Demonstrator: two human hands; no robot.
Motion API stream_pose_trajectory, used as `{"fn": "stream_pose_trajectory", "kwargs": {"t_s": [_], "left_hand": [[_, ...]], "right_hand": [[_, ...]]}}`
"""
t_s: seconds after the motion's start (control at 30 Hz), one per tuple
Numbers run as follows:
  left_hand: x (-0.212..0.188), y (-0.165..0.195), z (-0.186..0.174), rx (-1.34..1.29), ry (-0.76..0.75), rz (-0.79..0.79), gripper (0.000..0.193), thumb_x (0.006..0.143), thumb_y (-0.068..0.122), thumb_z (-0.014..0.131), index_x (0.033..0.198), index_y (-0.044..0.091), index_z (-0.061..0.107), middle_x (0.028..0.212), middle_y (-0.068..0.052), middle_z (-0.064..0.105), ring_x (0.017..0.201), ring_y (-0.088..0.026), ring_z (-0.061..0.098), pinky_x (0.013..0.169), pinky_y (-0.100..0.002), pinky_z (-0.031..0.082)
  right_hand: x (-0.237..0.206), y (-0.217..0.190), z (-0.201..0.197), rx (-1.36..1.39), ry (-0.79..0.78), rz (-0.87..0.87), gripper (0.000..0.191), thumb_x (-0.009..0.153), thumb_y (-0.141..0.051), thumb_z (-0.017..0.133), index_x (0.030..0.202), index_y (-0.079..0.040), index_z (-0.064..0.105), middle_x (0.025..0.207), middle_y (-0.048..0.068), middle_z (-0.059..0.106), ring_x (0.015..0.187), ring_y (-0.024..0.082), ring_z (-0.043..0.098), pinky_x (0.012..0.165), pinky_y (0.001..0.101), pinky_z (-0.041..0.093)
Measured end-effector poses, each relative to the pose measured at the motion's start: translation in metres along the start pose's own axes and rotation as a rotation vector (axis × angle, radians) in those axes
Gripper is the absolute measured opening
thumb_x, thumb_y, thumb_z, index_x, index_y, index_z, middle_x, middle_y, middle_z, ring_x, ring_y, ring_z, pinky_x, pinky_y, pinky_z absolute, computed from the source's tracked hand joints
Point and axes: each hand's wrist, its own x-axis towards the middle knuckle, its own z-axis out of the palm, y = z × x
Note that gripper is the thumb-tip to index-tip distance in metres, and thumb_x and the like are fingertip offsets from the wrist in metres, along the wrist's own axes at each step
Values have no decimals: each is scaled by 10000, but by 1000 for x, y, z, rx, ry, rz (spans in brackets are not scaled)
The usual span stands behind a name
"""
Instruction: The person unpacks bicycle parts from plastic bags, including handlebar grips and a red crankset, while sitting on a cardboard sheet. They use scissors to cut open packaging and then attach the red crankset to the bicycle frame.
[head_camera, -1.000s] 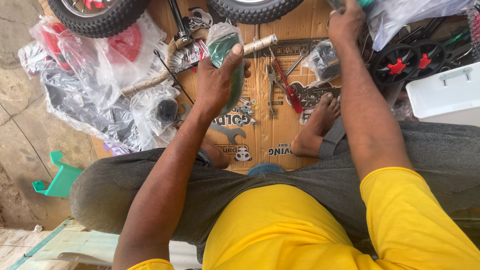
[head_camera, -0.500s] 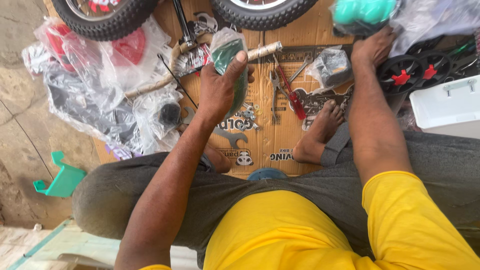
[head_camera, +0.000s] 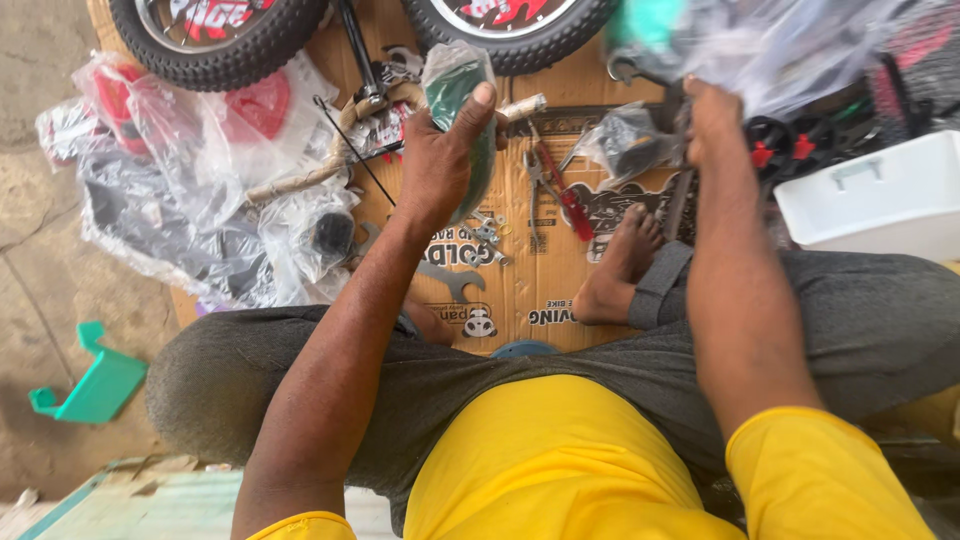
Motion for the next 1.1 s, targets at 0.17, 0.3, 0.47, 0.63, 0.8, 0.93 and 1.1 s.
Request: {"fn": "stream_pose_trajectory", "kwargs": {"t_s": [0.17, 0.3, 0.47, 0.63, 0.8, 0.93, 1.1], "left_hand": [[3, 0, 6, -24, -24, 46, 572, 918, 552, 703, 1012, -12, 692, 824, -111, 736, 717, -185, 754, 694, -366, 670], [3, -3, 10, -9, -10, 49, 578, 888, 536, 724, 996, -31, 699, 797, -124, 722, 668, -197, 725, 628, -375, 650], [-7, 2, 8, -40, -43, 127, 573, 913, 534, 720, 1020, -28, 682, 819, -113, 697, 706, -178, 718, 659, -357, 633], [-16, 15, -3, -21, 13, 168, 587, 914, 558, 696, 1043, -14, 706, 834, -115, 722, 723, -164, 728, 681, -355, 622], [-19, 31, -30, -180, 0, 141, 680, 920, 625, 634, 1019, -46, 684, 856, -163, 751, 760, -223, 770, 740, -422, 673], [-27, 42, -45, -265, 5, 40, 703, 891, 658, 545, 1033, -17, 683, 863, -163, 762, 770, -243, 787, 724, -430, 672], [-39, 49, -49, -301, -126, 47, 734, 931, 693, 511, 1068, -11, 665, 877, -172, 748, 761, -253, 764, 746, -435, 652]], "right_hand": [[-70, 41, 9, 237, -96, -100, 486, 905, -614, 658, 915, -127, 661, 623, -31, 544, 474, 96, 498, 426, 261, 427], [-115, 57, 21, 511, -307, -192, 667, 826, -774, 608, 846, -107, 622, 581, -37, 546, 453, 95, 497, 426, 261, 464], [-128, 54, 40, 594, -399, -23, 286, 879, -296, 723, 1014, -65, 622, 714, -2, 578, 593, 136, 555, 547, 298, 501], [-141, 54, 55, 668, -446, -45, 366, 735, -51, 588, 1095, -104, 629, 738, 24, 586, 632, 194, 610, 555, 343, 545], [-171, -4, 49, 303, -586, -388, 162, 967, -176, 585, 1110, -100, 596, 825, 43, 681, 692, 188, 654, 600, 355, 575], [-209, -70, 33, -336, -787, -708, 275, 1139, -311, 584, 1149, -46, 659, 814, 29, 616, 673, 131, 580, 597, 292, 517], [-250, -84, 39, -942, -755, -1078, 225, 1046, -207, 577, 1192, -69, 680, 764, 66, 658, 653, 145, 627, 574, 307, 512]]}}
